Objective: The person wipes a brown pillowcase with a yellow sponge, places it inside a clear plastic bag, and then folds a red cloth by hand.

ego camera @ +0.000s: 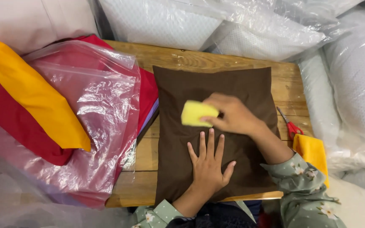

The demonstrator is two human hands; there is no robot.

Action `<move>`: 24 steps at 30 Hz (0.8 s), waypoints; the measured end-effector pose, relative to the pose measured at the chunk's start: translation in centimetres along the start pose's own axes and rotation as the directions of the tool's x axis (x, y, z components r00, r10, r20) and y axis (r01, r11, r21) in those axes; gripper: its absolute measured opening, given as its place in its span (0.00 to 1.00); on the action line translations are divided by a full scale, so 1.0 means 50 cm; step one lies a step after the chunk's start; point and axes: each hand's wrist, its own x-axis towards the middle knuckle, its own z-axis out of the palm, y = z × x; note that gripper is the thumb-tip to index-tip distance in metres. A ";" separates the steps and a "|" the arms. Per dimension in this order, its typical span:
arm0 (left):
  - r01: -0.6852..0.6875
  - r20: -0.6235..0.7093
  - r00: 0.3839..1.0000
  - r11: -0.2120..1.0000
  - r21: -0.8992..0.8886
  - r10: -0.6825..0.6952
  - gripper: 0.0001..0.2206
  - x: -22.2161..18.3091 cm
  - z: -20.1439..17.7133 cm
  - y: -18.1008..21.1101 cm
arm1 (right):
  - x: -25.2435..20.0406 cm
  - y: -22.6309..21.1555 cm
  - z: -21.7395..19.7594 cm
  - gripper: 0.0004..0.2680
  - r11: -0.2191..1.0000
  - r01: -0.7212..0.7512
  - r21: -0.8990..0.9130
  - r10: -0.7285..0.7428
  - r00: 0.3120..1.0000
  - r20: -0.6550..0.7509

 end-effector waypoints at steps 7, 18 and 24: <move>0.010 -0.002 1.000 1.000 -0.025 -0.010 0.39 0.002 -0.013 0.002 | 0.077 0.220 0.055 0.13 0.986 -0.024 -0.163 0.027 1.000 0.014; -0.036 -0.047 0.998 0.990 -0.134 0.030 0.33 0.000 -0.003 0.000 | 0.108 0.012 0.101 0.12 0.999 -0.037 0.006 0.034 0.973 0.227; -0.030 -0.023 0.999 0.996 -0.081 0.028 0.34 -0.003 -0.008 -0.002 | 0.157 0.250 0.119 0.14 0.689 -0.288 -0.665 -0.006 0.915 -0.403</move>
